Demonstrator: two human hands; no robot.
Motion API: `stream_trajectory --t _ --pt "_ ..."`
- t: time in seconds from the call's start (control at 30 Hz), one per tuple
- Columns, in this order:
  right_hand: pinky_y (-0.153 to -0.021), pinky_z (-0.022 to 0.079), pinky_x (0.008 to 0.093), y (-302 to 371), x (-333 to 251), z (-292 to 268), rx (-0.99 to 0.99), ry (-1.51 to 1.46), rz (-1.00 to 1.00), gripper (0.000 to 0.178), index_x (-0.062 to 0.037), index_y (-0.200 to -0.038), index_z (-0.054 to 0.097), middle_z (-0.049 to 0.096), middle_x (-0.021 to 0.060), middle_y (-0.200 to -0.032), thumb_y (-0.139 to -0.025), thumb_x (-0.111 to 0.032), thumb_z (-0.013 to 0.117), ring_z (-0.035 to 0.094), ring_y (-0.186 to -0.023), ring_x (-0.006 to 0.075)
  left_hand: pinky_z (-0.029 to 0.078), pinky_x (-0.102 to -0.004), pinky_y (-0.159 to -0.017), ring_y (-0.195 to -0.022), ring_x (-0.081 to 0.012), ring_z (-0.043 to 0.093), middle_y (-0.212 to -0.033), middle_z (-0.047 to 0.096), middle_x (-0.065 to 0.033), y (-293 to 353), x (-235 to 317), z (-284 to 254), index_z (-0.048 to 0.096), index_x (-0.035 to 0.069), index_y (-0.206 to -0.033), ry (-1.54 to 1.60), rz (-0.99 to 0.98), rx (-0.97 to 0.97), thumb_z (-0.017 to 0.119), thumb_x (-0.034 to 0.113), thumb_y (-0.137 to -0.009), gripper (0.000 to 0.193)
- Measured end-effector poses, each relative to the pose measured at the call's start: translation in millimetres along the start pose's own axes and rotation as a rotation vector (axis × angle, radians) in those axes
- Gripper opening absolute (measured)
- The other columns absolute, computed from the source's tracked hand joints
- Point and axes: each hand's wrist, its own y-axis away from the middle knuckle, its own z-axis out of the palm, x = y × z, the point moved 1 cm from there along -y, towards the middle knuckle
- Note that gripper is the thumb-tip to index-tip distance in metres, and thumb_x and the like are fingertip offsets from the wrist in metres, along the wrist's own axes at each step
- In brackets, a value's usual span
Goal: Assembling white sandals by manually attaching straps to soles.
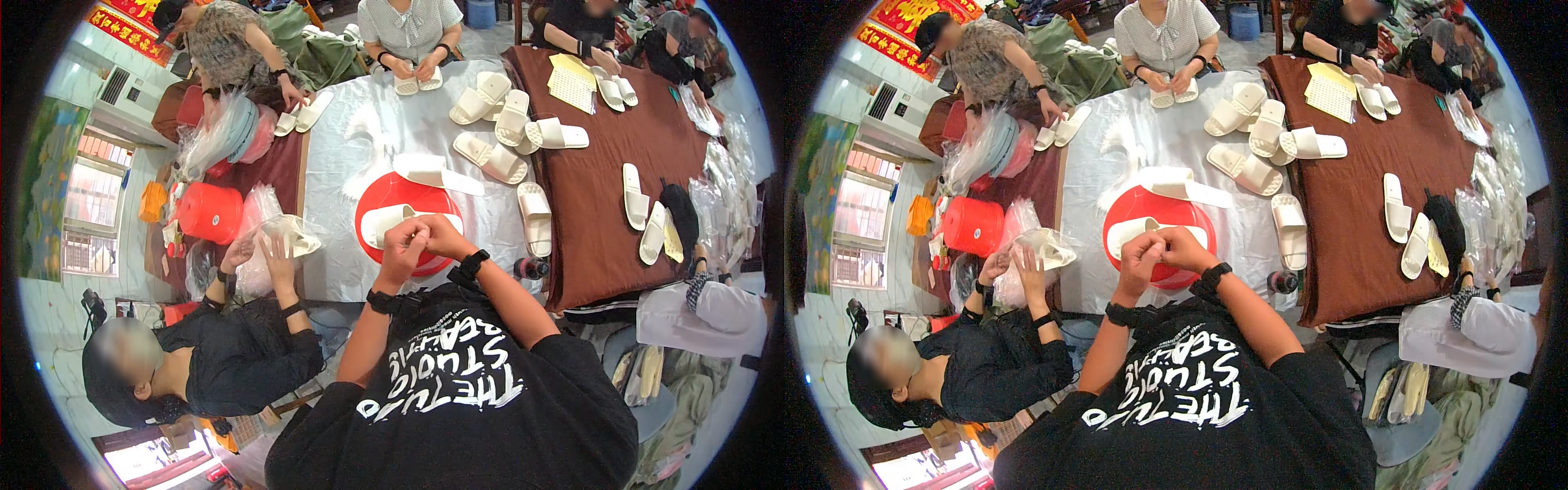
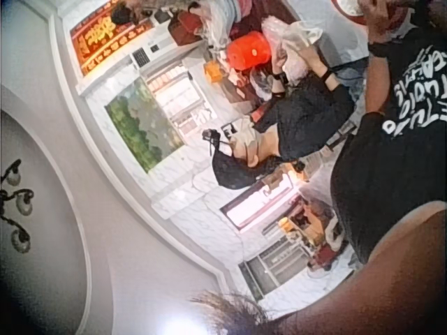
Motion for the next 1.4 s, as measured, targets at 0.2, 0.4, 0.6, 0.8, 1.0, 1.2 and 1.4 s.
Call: stream_trajectory --t 0.2,0.4,0.6,0.8,1.0,1.2,1.4 --pt "-0.071 0.052 0.0313 -0.8 -6.9 -4.1 -0.087 -0.116 -0.053 0.018 -0.0006 -0.093 0.073 0.073 0.0097 -0.086 -0.08 -0.012 0.07 0.067 -0.08 0.0182 0.042 -0.0259 -0.065 -0.07 -0.0093 0.05 -0.075 0.055 0.0 2.6 8.3 21.9 0.057 0.001 -0.079 -0.029 0.017 -0.15 0.056 0.005 -0.092 0.013" --pt "-0.068 0.05 0.0298 -3.8 -6.5 -3.0 -0.127 -0.084 0.147 0.02 -0.0016 -0.094 0.076 0.072 0.0065 -0.085 -0.093 -0.021 0.071 0.064 -0.078 0.0139 0.045 -0.027 -0.063 -0.069 -0.0131 0.055 -0.077 0.061 -0.0041 4.4 16.3 35.0 0.064 -0.002 -0.087 -0.113 0.107 -0.171 0.06 0.006 -0.089 0.009" --pt "-0.062 0.046 0.0303 -3.5 -16.2 -6.1 -0.117 -0.123 0.093 0.022 -0.0009 -0.094 0.076 0.069 0.0069 -0.077 -0.094 -0.023 0.071 0.06 -0.071 0.0127 0.048 -0.0299 -0.068 -0.072 -0.0189 0.059 -0.08 0.065 -0.0088 7.3 17.5 40.9 0.065 -0.003 -0.089 -0.044 0.169 -0.208 0.062 0.006 -0.087 0.01" --pt "-0.06 0.045 0.0329 -4.2 -19.2 -2.8 -0.116 -0.015 0.109 0.022 0.0006 -0.093 0.075 0.067 0.0105 -0.074 -0.093 -0.021 0.071 0.059 -0.067 0.0161 0.048 -0.0329 -0.069 -0.072 -0.0199 0.06 -0.076 0.064 -0.0095 13.3 22.5 58.9 0.063 -0.004 -0.087 0.03 0.203 -0.249 0.062 0.007 -0.087 0.011" --pt "-0.059 0.045 0.0329 -3.7 -8.4 1.4 -0.089 -0.02 0.038 0.019 -0.0015 -0.094 0.077 0.068 0.0098 -0.072 -0.093 -0.02 0.072 0.058 -0.064 0.0174 0.048 -0.037 -0.075 -0.077 -0.0279 0.06 -0.08 0.061 -0.0139 12.9 40.9 63.0 0.06 -0.004 -0.085 -0.056 0.236 -0.405 0.062 0.006 -0.088 0.011" --pt "-0.06 0.045 0.0284 -2.0 -6.2 2.7 -0.08 -0.077 0.109 0.017 -0.0023 -0.094 0.078 0.067 0.0057 -0.07 -0.093 -0.019 0.072 0.057 -0.066 0.0111 0.049 -0.0363 -0.072 -0.073 -0.0256 0.061 -0.078 0.063 -0.0126 16.7 57.5 61.4 0.062 -0.003 -0.082 -0.09 0.25 -0.413 0.065 0.008 -0.089 0.013" --pt "-0.061 0.047 0.0285 -3.8 -8.1 0.3 -0.097 -0.048 0.159 0.018 -0.0016 -0.094 0.078 0.07 0.0085 -0.076 -0.094 -0.018 0.07 0.061 -0.068 0.0128 0.044 -0.0288 -0.059 -0.061 -0.0109 0.053 -0.067 0.06 -0.0008 27.4 5.9 -19.2 0.061 0.002 -0.069 0.024 -0.003 0.13 0.055 0.012 -0.099 0.032"
